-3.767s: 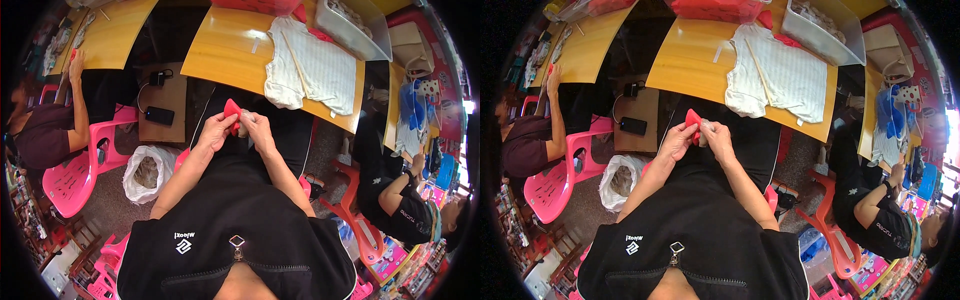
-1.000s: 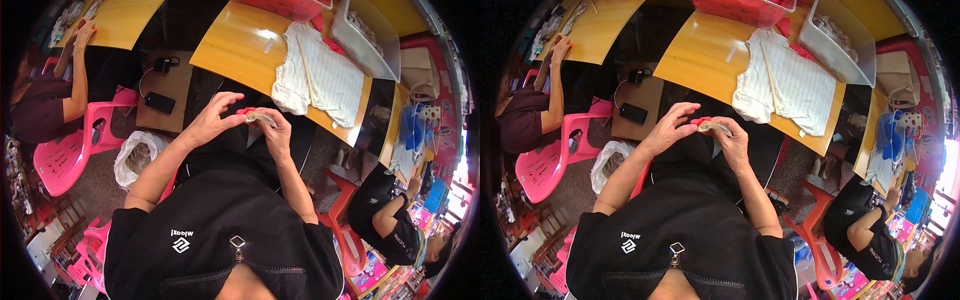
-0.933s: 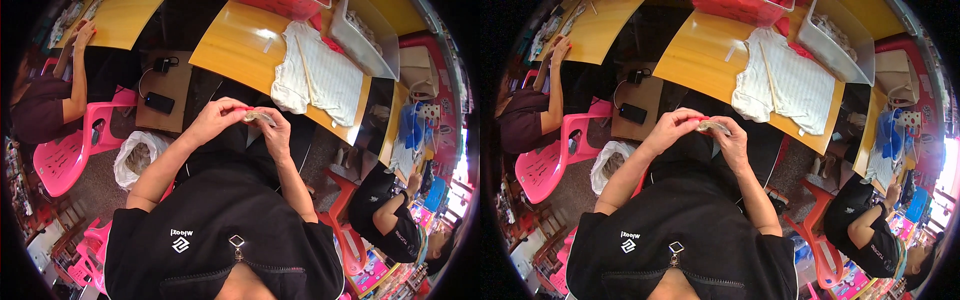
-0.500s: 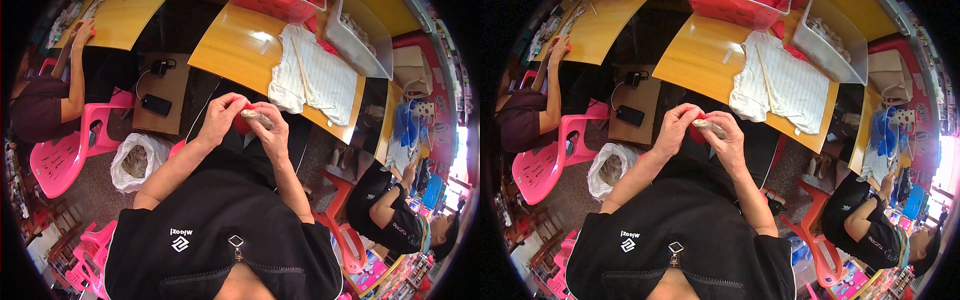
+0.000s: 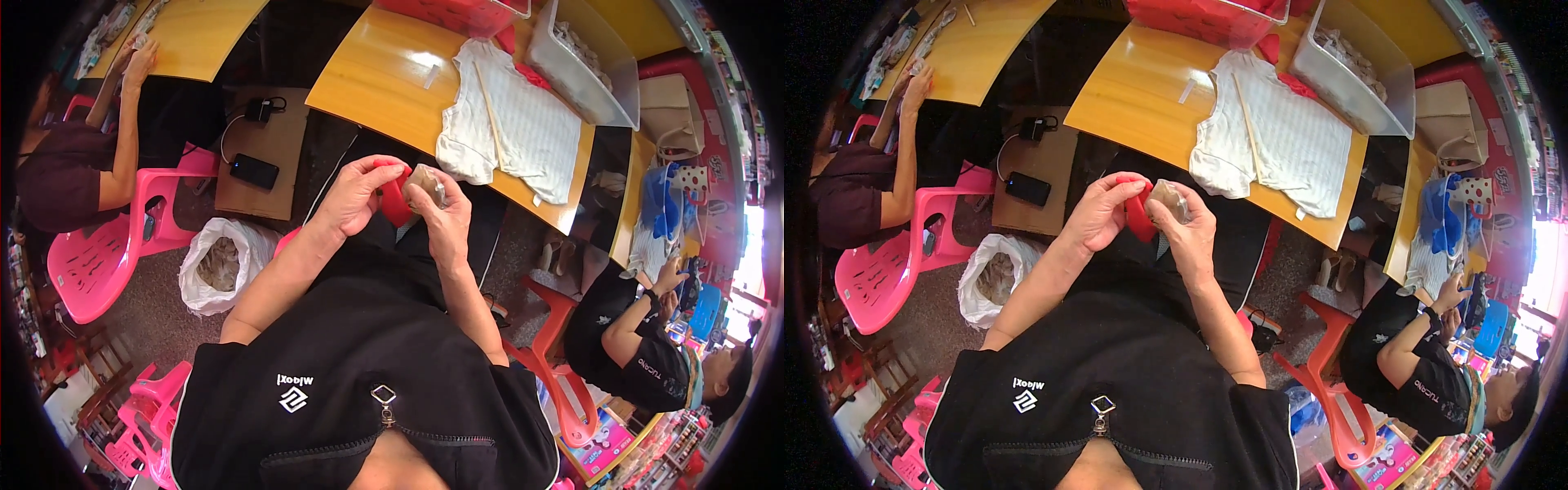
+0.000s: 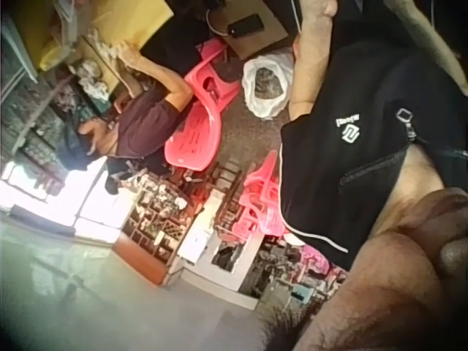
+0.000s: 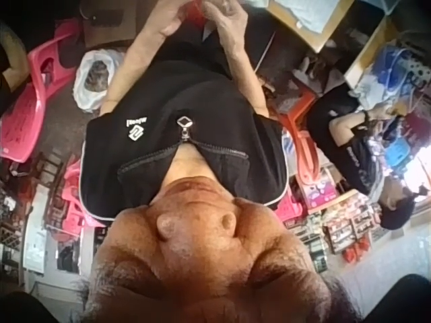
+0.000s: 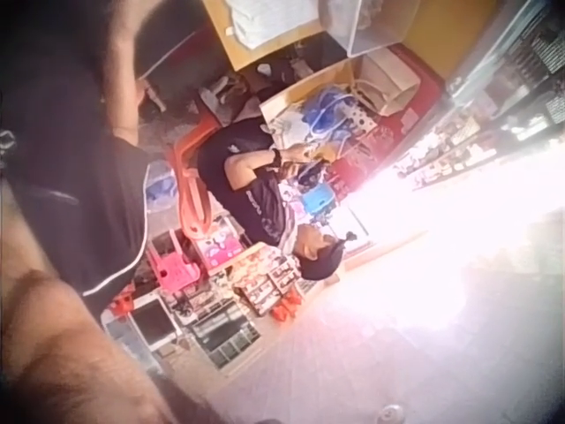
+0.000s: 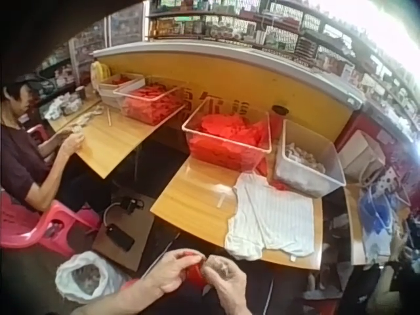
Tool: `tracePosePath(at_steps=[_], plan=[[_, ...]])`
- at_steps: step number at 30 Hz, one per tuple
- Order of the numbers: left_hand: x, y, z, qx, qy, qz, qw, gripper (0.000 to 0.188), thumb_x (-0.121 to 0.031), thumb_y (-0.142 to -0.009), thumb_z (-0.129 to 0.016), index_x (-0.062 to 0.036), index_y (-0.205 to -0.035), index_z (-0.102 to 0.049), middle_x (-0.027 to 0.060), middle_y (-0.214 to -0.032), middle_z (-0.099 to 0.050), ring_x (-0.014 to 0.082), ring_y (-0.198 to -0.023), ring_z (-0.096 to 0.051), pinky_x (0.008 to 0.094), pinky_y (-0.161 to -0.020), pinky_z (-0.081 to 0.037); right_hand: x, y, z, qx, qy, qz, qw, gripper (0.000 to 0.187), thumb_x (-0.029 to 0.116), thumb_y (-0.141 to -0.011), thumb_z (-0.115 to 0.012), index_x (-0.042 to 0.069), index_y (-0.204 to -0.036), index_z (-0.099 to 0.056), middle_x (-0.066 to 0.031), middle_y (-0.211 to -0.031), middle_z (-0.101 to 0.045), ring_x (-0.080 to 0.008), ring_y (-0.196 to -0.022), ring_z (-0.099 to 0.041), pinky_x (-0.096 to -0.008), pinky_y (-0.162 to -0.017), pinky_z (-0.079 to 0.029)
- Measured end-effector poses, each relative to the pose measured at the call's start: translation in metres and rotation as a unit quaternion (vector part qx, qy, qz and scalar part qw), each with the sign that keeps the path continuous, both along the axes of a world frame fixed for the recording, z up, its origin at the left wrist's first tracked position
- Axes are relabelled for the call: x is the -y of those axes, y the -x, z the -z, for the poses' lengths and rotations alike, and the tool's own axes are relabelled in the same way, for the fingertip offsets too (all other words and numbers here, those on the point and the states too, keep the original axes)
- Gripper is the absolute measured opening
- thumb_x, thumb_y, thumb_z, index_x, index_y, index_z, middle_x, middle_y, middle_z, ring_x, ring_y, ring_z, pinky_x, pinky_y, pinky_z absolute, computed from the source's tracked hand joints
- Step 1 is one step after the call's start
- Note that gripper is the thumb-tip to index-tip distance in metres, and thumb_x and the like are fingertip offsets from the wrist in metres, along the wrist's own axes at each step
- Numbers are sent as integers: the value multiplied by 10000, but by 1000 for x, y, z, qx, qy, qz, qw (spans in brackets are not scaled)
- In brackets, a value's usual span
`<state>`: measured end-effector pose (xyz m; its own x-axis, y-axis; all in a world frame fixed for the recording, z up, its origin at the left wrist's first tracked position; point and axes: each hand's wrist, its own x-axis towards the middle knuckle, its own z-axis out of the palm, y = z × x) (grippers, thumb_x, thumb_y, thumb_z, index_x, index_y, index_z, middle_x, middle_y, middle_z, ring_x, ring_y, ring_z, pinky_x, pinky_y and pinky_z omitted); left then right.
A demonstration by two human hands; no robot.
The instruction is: Assembling small decorative items using red fabric pieces and a wooden stick.
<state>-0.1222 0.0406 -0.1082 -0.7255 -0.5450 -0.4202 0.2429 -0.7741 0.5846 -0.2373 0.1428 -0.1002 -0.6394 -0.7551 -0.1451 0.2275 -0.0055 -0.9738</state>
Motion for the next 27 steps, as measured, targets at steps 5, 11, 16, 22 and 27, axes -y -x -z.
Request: tracePosePath(at_steps=[5,11,16,22,27], plan=[[2,7,0,-26,-47,-18,998,127,-110,-876,-628,-51,-986,-652,49,-946,-660,139,-884,-619,287,-813,-494,-4,10,14,-50,3,-51,997,251,96,-785,-738,15,-1001,-640,-13,-874,-651,-74,-793,-595,-212,-728,-479],[5,5,-7,-96,-84,18,992,137,-117,-881,-623,-63,-1003,-650,53,-1021,-656,149,-929,-612,308,-849,-484,-1,10,-1,53,-24,-41,997,203,108,-810,-717,19,-979,-646,-18,-880,-662,-60,-772,-587,-206,-712,-471],[7,4,1,-105,-93,18,990,137,-112,-881,-623,-63,-1006,-649,63,-1050,-656,150,-952,-609,311,-870,-479,-2,14,7,-77,-46,-53,995,168,90,-797,-707,-4,-929,-660,-50,-884,-651,-104,-790,-601,-238,-712,-473],[6,7,2,-68,-47,-14,996,132,-104,-870,-643,-56,-993,-648,47,-969,-658,134,-915,-611,275,-835,-485,3,17,-13,-218,-82,-108,966,179,104,-776,-709,4,-920,-679,-89,-889,-628,-170,-814,-617,-272,-718,-479],[8,9,1,-23,38,-10,999,124,-96,-866,-650,-36,-974,-656,40,-923,-648,115,-861,-602,255,-792,-484,6,17,-12,-206,-78,-161,962,171,97,-803,-700,-3,-940,-677,-74,-1008,-606,-135,-884,-587,-255,-750,-468]])
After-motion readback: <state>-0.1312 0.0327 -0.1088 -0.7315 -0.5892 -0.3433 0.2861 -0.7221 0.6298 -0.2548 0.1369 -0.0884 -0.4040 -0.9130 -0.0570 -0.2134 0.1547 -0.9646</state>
